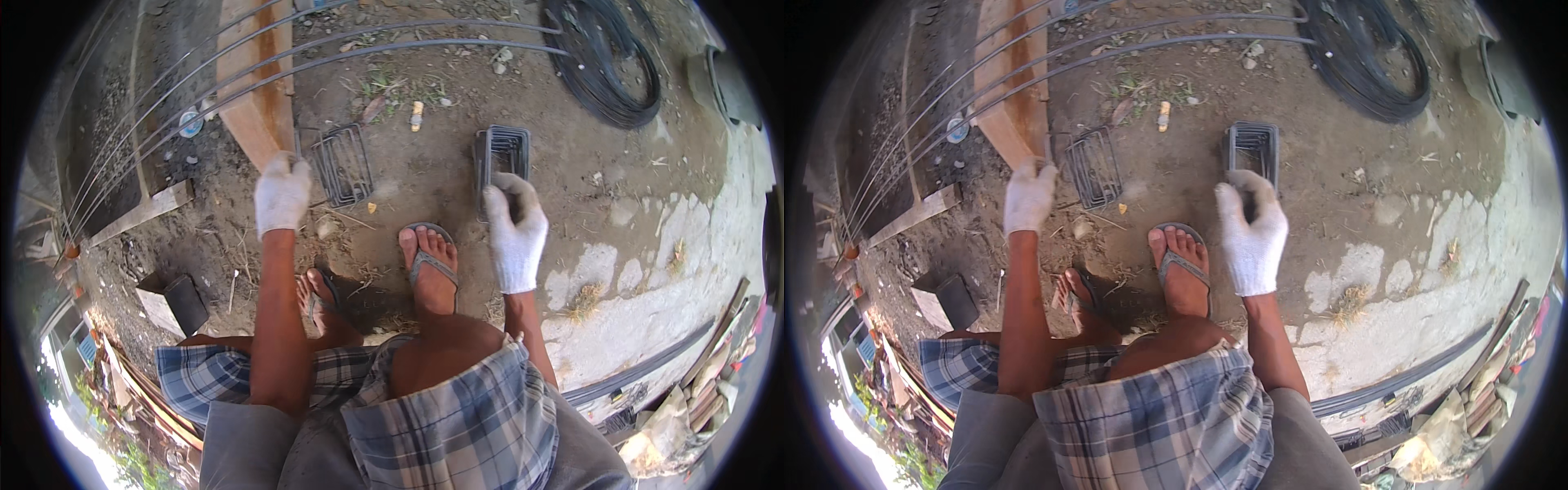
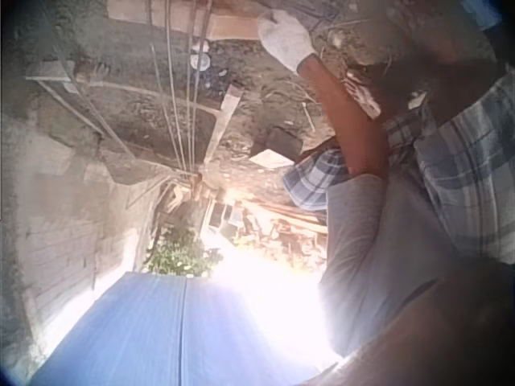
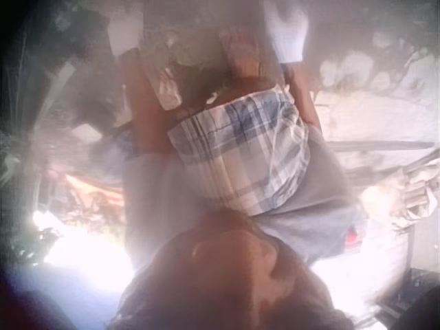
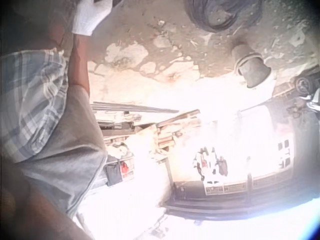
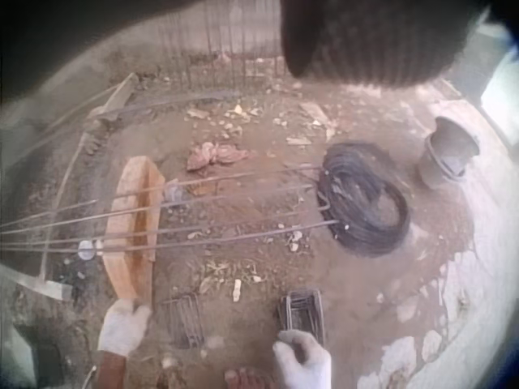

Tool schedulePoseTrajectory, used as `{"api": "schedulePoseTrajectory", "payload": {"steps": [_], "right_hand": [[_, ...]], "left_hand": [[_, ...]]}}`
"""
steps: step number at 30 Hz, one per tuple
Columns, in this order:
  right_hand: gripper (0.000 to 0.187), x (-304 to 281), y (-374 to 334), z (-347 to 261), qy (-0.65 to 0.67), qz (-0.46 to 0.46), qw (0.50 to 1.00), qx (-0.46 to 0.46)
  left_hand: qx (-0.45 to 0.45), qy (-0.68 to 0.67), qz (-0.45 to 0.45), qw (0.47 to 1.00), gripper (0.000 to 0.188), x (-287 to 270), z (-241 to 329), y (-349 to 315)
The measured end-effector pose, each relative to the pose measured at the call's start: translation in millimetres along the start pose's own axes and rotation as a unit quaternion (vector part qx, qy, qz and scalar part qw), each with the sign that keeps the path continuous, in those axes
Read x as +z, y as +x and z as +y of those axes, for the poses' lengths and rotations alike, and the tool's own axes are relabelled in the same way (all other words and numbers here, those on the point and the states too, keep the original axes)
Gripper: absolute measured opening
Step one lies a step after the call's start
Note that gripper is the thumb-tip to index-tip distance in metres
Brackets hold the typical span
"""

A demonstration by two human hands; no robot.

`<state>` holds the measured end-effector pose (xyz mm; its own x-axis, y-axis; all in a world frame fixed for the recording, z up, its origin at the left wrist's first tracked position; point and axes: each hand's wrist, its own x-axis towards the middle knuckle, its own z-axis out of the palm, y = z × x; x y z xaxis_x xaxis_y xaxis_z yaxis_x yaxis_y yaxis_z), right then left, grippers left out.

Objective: The person sits on the ground and assembles small rectangular metal frames by hand. They pick up individual metal pieces, fit them together, and stack the completed frames into a pile. Finally, they gather the stack of frames and place them onto a larger rebar grid.

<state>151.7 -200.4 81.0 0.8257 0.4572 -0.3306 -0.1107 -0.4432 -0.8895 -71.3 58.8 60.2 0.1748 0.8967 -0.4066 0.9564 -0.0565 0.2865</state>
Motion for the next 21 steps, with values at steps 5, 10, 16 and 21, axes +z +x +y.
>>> {"api": "schedulePoseTrajectory", "payload": {"steps": [5,10,16,21], "right_hand": [[0.031,39.5,-8.8,11.0,0.026,-0.203,0.977,0.065],[0.039,36.0,-3.1,-3.3,0.209,-0.222,0.932,0.197],[0.033,11.8,-9.1,6.3,0.177,-0.185,0.954,0.155],[0.029,14.3,-14.3,-29.5,0.188,-0.202,0.947,0.165]], "left_hand": [[-0.003,-0.332,-0.214,0.919,0.030,-70.1,89.9,-30.5],[0.109,-0.288,-0.342,0.888,0.030,-38.2,92.5,-48.6],[0.151,-0.268,-0.359,0.881,0.028,-6.0,98.9,-49.5],[0.135,-0.258,-0.363,0.885,0.031,13.6,95.2,-50.0]]}}
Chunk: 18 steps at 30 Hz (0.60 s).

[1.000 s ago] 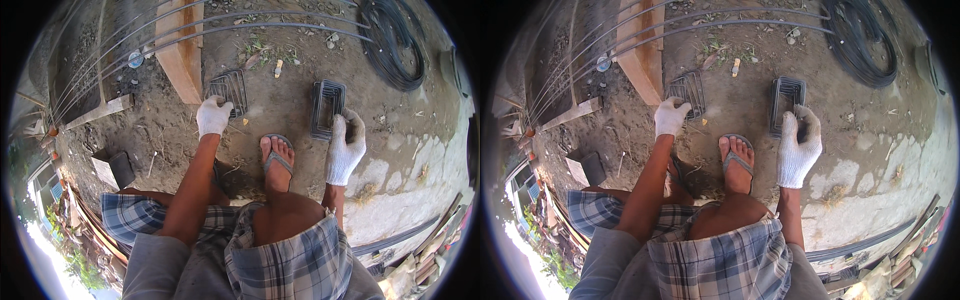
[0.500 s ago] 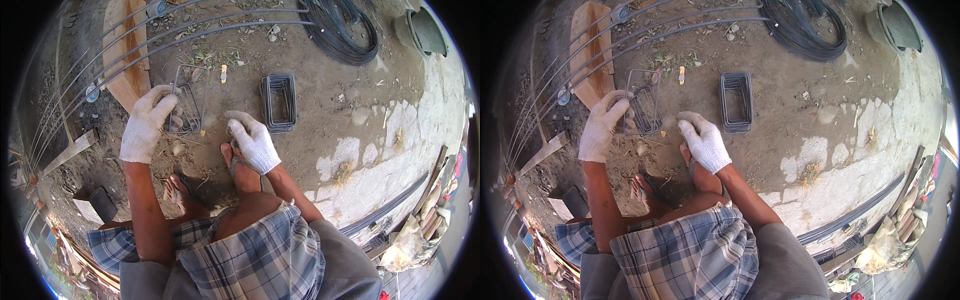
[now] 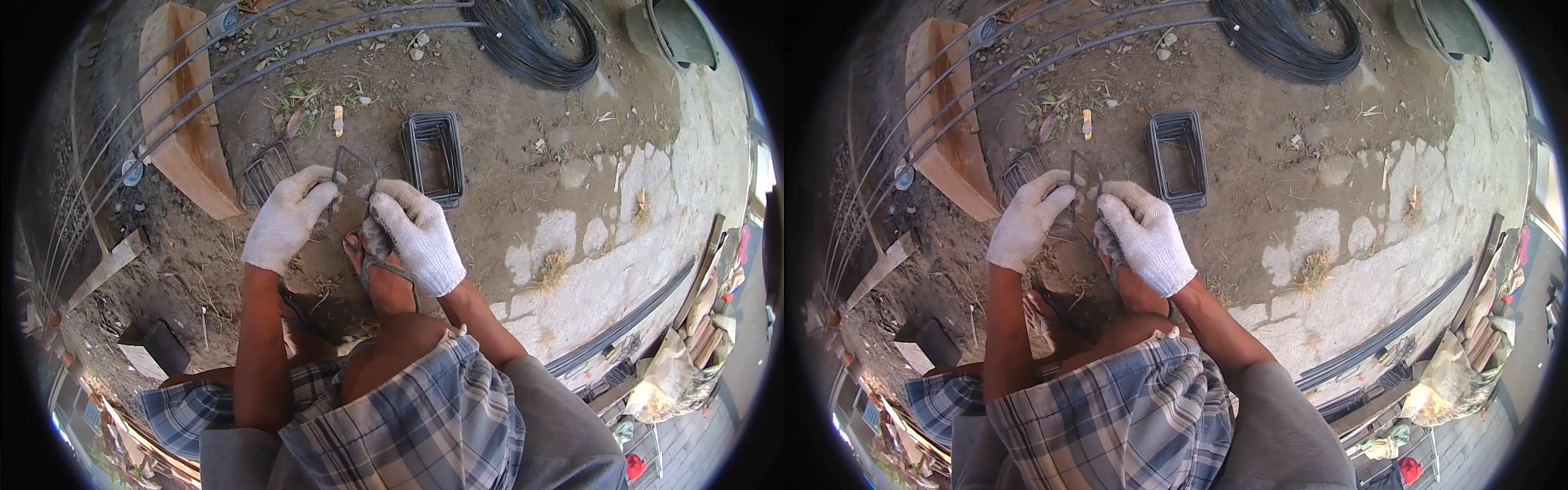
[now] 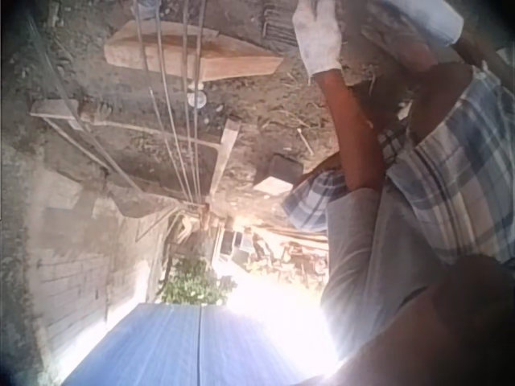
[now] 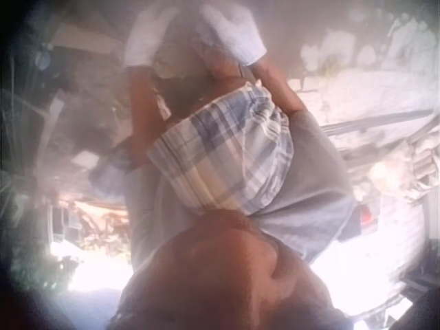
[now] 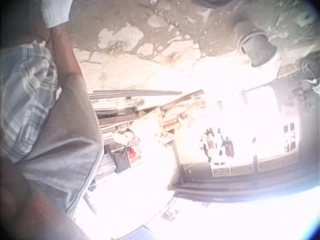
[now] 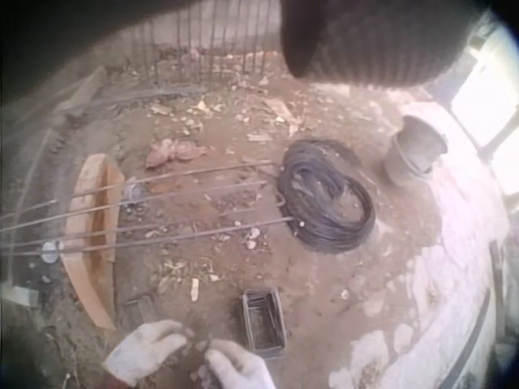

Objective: The person sits on the ground and assembles small rectangular metal frames by hand. They pick up individual metal pieces, fit them together, and stack the completed frames into a pile. Finally, they gather the stack of frames and place them onto a larger rebar grid.

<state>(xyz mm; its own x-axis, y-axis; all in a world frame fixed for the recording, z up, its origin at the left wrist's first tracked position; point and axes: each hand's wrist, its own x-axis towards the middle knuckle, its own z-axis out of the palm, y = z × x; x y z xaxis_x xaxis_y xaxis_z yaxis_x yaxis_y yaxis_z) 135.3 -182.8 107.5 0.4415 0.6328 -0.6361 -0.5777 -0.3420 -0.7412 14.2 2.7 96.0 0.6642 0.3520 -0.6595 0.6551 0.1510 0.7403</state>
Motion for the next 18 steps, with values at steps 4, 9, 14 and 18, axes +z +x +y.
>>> {"api": "schedulePoseTrajectory", "payload": {"steps": [4,9,14,18], "right_hand": [[0.029,-7.8,11.4,4.3,-0.026,0.029,0.999,-0.021],[0.028,-26.7,15.3,-18.2,-0.050,0.060,0.997,-0.003],[0.030,-32.1,16.6,-17.4,-0.034,0.064,0.997,-0.005],[0.035,-34.8,14.8,-15.6,0.019,0.060,0.998,0.007]], "left_hand": [[-0.003,-0.010,0.004,1.000,0.034,3.1,1.5,2.8],[0.004,-0.056,0.000,0.998,0.038,3.1,12.0,4.3],[0.020,-0.046,-0.003,0.999,0.040,4.4,18.2,5.0],[0.063,-0.045,0.036,0.996,0.036,8.8,16.0,4.8]]}}
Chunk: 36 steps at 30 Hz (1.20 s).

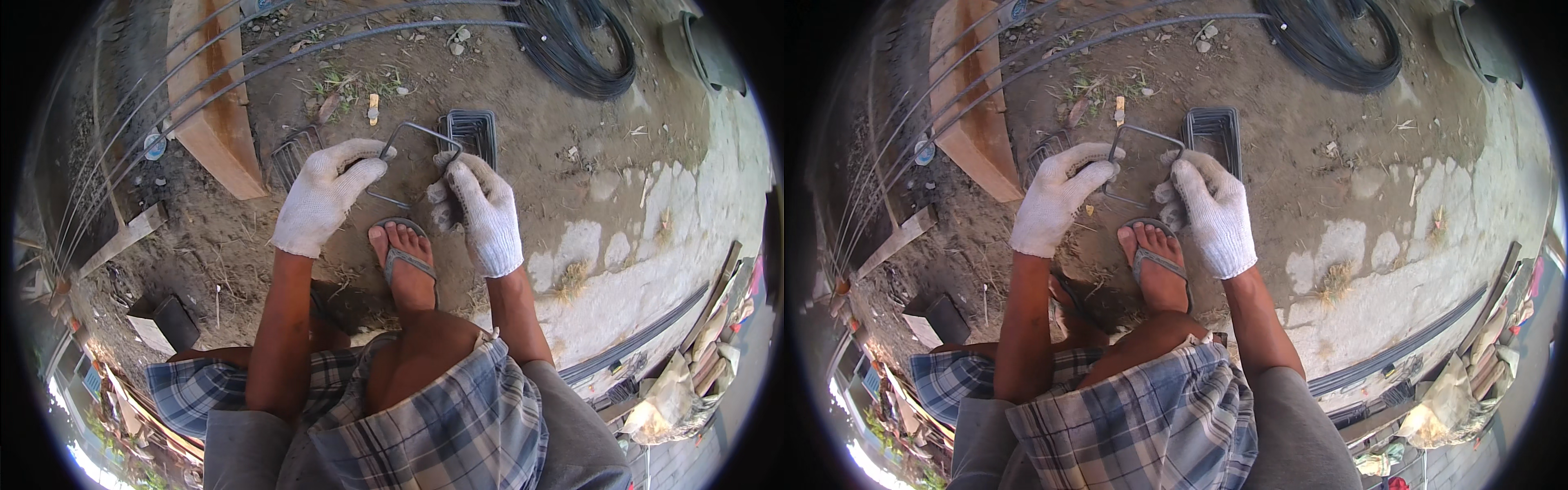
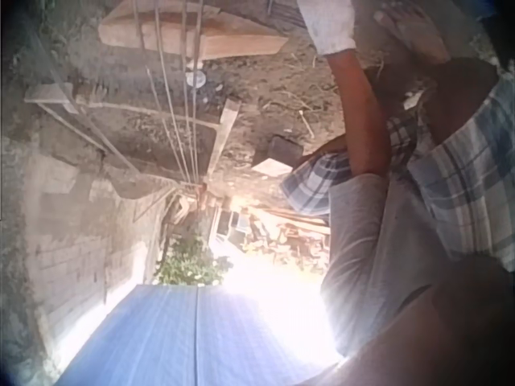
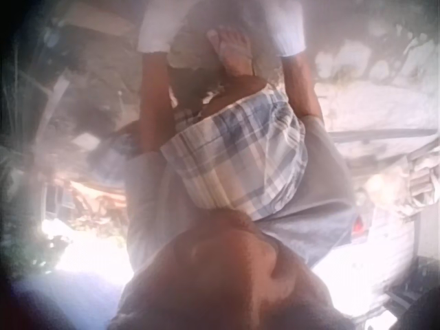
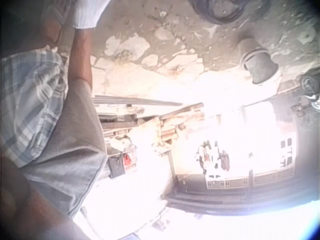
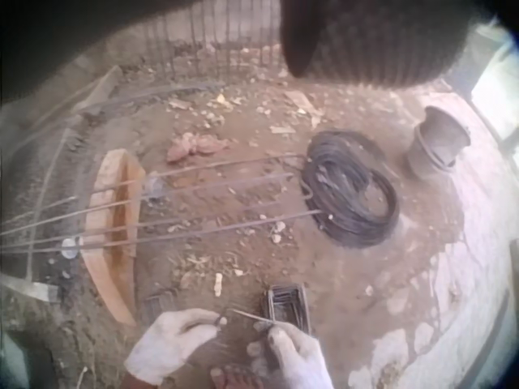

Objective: The person sits on the ground and assembles small rectangular metal frames by hand. They pick up individual metal pieces, fit them together, and stack the completed frames into a pile. Finally, they gather the stack of frames and place them onto a larger rebar grid.

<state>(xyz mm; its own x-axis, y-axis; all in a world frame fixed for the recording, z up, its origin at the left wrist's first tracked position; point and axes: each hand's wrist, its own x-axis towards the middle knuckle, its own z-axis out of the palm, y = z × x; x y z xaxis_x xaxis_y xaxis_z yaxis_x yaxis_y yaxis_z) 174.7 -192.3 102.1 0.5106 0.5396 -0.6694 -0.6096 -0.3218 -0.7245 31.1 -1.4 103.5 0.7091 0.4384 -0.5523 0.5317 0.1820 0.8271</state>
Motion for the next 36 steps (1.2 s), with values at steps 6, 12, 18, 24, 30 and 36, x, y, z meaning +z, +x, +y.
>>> {"api": "schedulePoseTrajectory", "payload": {"steps": [6,12,18,24,30,36], "right_hand": [[0.042,-12.5,-5.8,15.0,0.159,-0.034,0.986,0.036],[0.039,-6.9,-18.0,-1.1,-0.207,-0.024,0.975,-0.079],[0.026,3.2,-25.0,-6.6,-0.454,-0.021,0.858,-0.239],[0.022,-1.7,-21.8,11.4,-0.373,0.049,0.906,-0.195],[0.029,-30.5,-15.1,24.8,-0.238,0.088,0.961,-0.112],[0.022,-38.0,-7.5,19.3,-0.397,0.185,0.874,-0.212]], "left_hand": [[0.104,0.093,0.005,0.990,0.022,6.2,16.8,-5.8],[0.161,0.160,0.015,0.974,0.017,21.9,26.2,-9.6],[0.230,0.327,0.083,0.913,0.018,34.3,32.2,-11.9],[0.208,0.288,0.141,0.924,0.031,45.9,16.2,-1.2],[-0.058,-0.144,0.031,0.987,0.048,42.1,1.3,16.7],[-0.050,-0.221,0.126,0.966,0.038,70.3,-2.7,45.2]]}}
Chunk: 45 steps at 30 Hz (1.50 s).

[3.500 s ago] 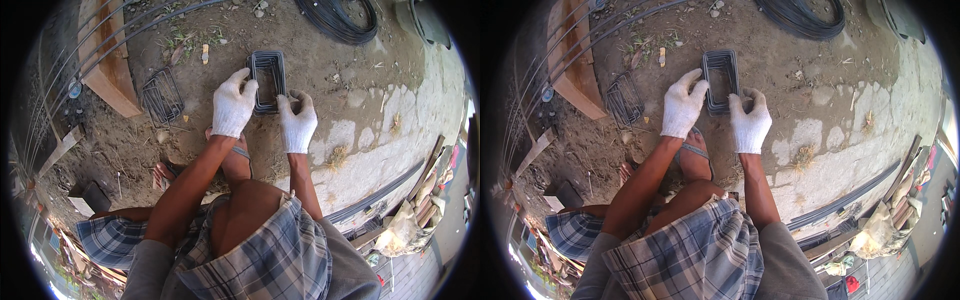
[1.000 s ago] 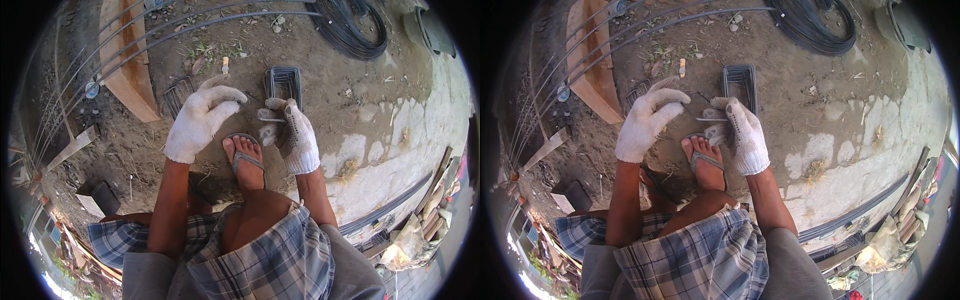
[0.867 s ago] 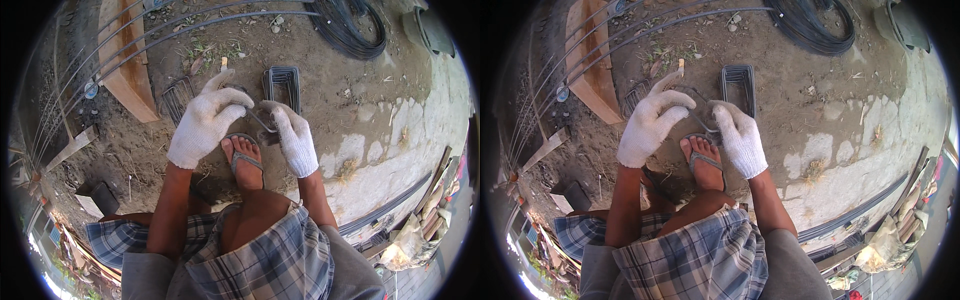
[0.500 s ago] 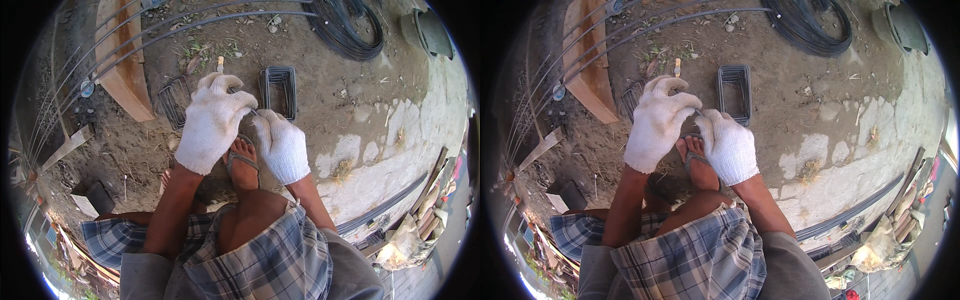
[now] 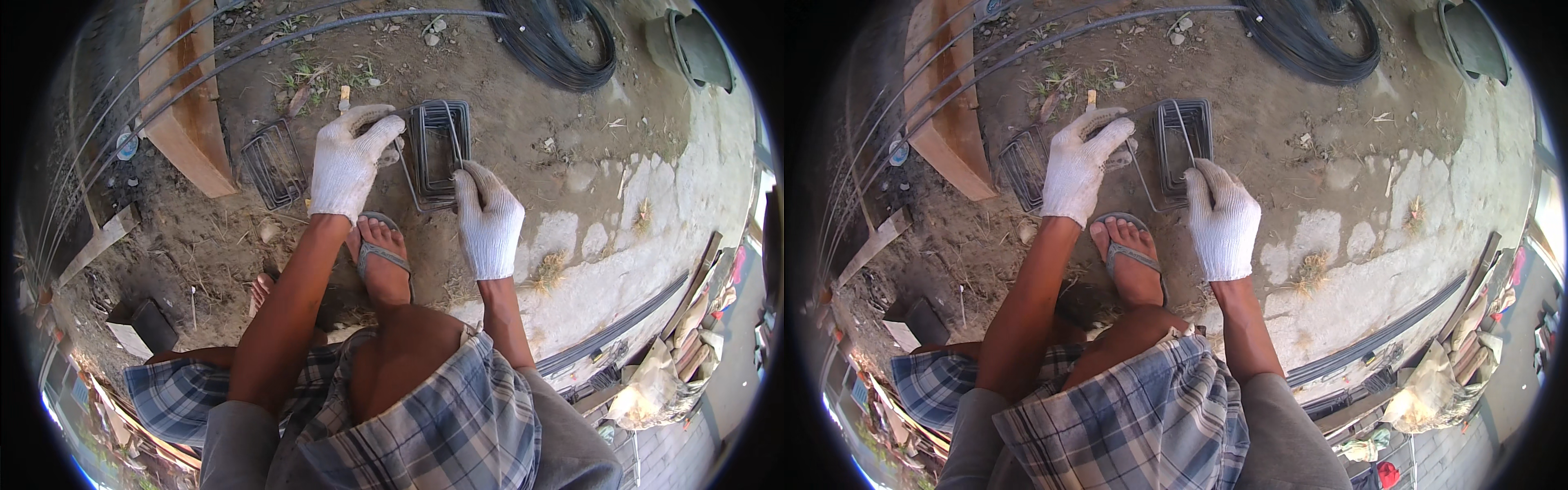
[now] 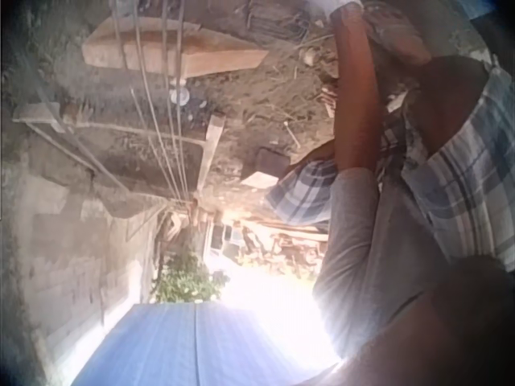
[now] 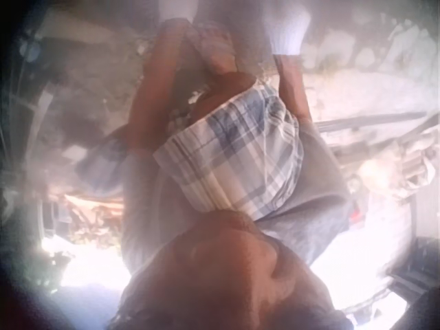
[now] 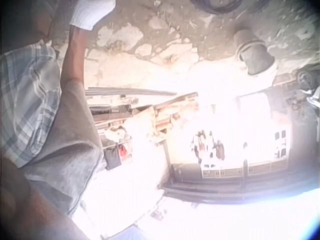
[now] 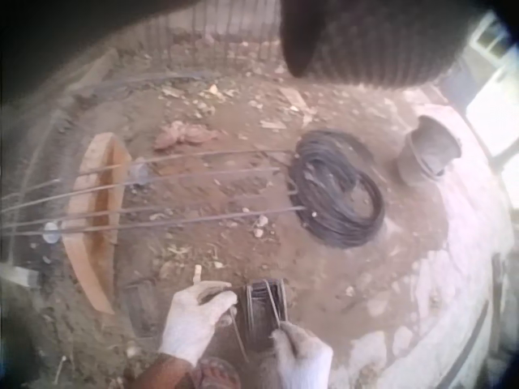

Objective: The person sits on the ground and assembles small rectangular metal frames by hand. They pick up individual metal pieces, fit them together, and stack the completed frames into a pile. Finally, they gather the stack of frames and place them onto a larger rebar grid.

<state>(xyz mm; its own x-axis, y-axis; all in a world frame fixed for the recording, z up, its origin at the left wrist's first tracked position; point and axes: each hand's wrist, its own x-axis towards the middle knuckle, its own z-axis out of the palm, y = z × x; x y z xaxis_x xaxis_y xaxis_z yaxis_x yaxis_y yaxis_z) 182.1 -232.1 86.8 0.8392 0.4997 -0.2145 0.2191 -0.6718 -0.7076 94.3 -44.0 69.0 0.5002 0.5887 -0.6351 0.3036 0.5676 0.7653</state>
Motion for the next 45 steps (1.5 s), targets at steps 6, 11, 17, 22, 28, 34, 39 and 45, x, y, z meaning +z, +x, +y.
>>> {"api": "schedulePoseTrajectory", "payload": {"steps": [6,11,17,22,28,34,39,45], "right_hand": [[0.021,0.3,19.5,5.5,-0.130,0.064,0.989,-0.040],[0.020,9.2,18.7,18.3,-0.140,0.101,0.984,-0.051],[0.020,12.5,19.2,23.8,-0.162,0.082,0.983,-0.010],[0.025,11.1,22.1,26.5,-0.158,0.075,0.985,0.000],[0.032,11.6,25.4,23.6,-0.162,0.064,0.985,0.005],[0.036,12.6,24.6,21.8,-0.163,0.058,0.985,0.013],[0.044,13.1,21.6,17.3,-0.167,0.048,0.985,0.005],[0.052,3.0,20.2,12.1,-0.185,0.084,0.979,0.031]], "left_hand": [[0.061,0.113,-0.004,0.992,0.032,27.9,-14.1,37.1],[0.162,0.204,0.023,0.965,0.035,39.0,-31.6,49.1],[0.114,0.194,0.012,0.974,0.036,44.9,-41.4,54.5],[0.136,0.199,0.016,0.970,0.034,45.5,-46.1,56.1],[0.146,0.210,0.030,0.966,0.033,37.9,-50.0,57.6],[0.068,0.146,0.033,0.986,0.035,15.0,-33.8,33.4],[0.015,0.169,0.111,0.979,0.036,-45.8,-51.5,7.0],[0.025,0.379,0.275,0.883,0.044,-117.9,-53.7,-3.0]]}}
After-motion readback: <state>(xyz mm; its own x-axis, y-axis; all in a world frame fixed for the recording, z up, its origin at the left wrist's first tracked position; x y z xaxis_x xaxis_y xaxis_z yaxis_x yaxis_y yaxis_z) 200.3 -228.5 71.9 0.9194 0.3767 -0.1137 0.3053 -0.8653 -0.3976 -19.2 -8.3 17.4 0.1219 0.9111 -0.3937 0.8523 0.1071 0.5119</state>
